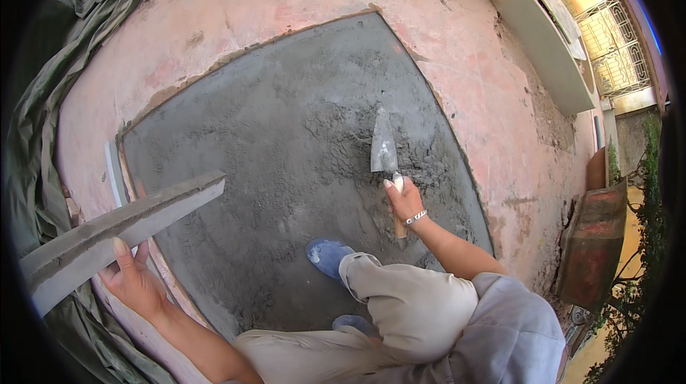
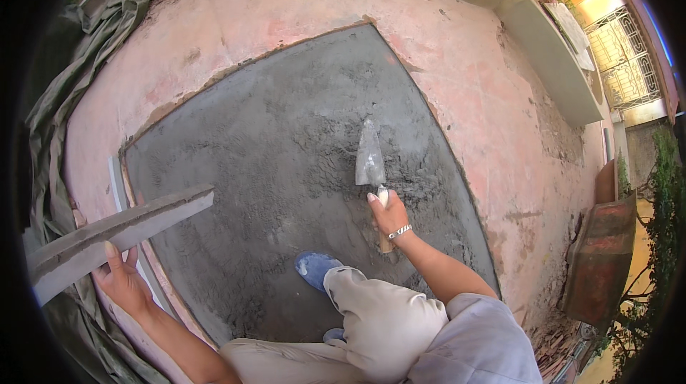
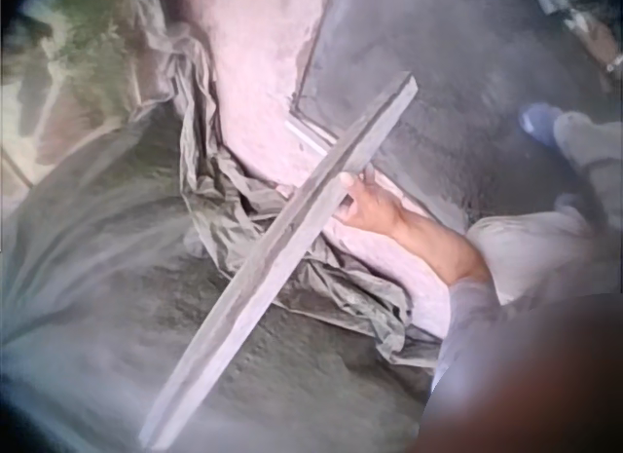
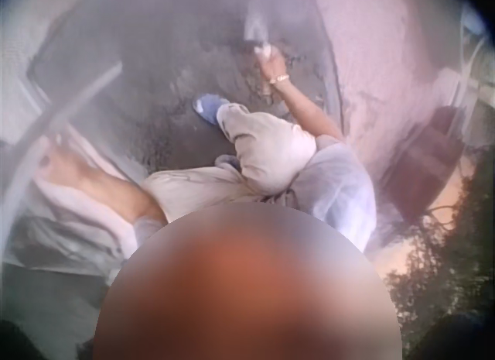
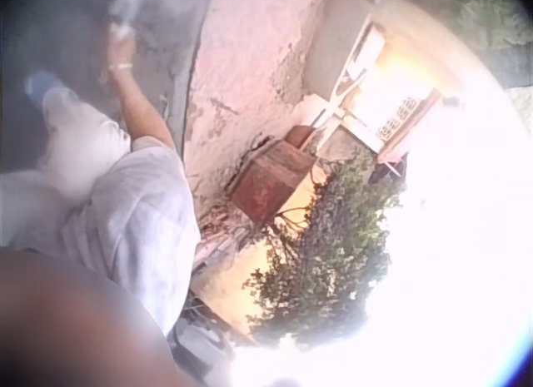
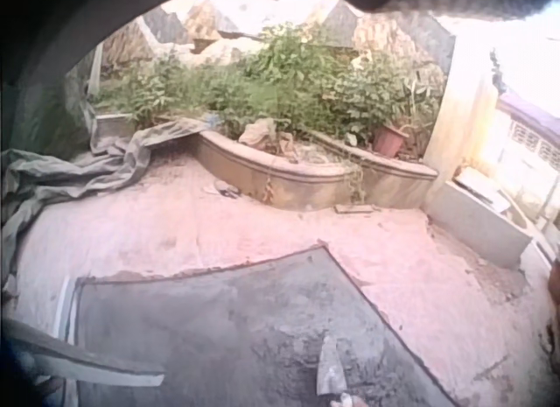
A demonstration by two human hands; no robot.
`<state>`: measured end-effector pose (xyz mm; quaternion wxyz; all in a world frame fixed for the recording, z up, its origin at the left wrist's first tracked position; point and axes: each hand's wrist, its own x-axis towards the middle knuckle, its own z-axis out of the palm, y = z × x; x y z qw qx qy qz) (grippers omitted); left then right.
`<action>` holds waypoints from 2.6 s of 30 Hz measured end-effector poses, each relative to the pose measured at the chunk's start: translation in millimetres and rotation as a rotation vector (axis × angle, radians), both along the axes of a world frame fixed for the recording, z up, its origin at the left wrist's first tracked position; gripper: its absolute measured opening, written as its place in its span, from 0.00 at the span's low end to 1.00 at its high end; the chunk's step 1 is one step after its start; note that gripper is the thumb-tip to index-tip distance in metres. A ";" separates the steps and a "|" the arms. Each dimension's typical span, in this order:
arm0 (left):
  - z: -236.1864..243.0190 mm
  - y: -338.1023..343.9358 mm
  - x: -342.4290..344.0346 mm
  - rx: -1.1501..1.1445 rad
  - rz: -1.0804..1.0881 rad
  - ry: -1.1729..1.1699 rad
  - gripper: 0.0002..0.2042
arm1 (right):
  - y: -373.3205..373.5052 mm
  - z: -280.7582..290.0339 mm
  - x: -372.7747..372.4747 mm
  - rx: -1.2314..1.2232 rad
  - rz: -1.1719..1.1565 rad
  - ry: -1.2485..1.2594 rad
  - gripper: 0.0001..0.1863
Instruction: The person uses a trowel to spread wet concrete on a floor and a straight metal bar to level the surface. They repeatedly drag the bar across the concrete to create a flat, even finish.
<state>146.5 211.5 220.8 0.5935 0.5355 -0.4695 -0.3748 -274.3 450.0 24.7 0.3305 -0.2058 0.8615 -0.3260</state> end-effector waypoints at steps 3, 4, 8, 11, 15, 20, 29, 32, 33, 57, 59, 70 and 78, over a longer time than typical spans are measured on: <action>-2.5 0.2 6.1 -0.008 -0.036 0.032 0.30 | 14.1 -0.1 31.5 -0.175 -0.392 -0.495 0.18; -3.3 1.0 8.3 -0.009 -0.031 0.052 0.30 | 13.4 -0.8 41.3 -0.196 -0.464 -0.553 0.16; -6.8 6.2 13.0 0.000 -0.002 0.050 0.30 | 0.4 -6.5 62.5 -0.237 -0.535 -0.586 0.15; -3.6 10.8 22.0 0.022 0.041 0.035 0.31 | 3.8 -7.7 40.4 -0.001 -0.265 -0.133 0.18; -1.4 12.8 37.6 0.022 0.025 0.064 0.31 | 25.8 -10.5 -4.9 0.292 0.025 0.400 0.19; -2.1 18.1 39.8 0.008 0.029 0.065 0.31 | 31.1 -26.8 21.0 0.304 0.283 0.315 0.21; 2.5 18.5 32.0 0.048 0.067 -0.009 0.31 | -25.1 -17.9 32.0 0.125 0.232 -0.189 0.18; -1.8 18.3 37.4 0.055 0.082 -0.009 0.31 | -43.4 -9.5 19.4 -0.008 0.159 -0.408 0.15; -3.4 17.9 39.2 0.049 0.073 0.006 0.30 | -49.1 -7.1 13.7 -0.025 0.119 -0.469 0.15; -9.4 17.9 54.7 0.084 0.094 0.001 0.32 | -169.2 -33.5 -140.1 0.027 -0.289 0.092 0.21; -5.9 19.3 54.5 0.095 0.110 -0.023 0.33 | -195.5 -32.6 -140.2 -0.013 -0.309 0.010 0.21; 5.5 36.1 66.5 0.077 0.128 0.001 0.32 | -270.8 -57.2 -98.8 0.137 -0.037 0.115 0.27; 9.0 39.0 63.0 0.090 0.125 -0.036 0.31 | -287.6 -44.0 -34.0 0.141 0.168 0.151 0.27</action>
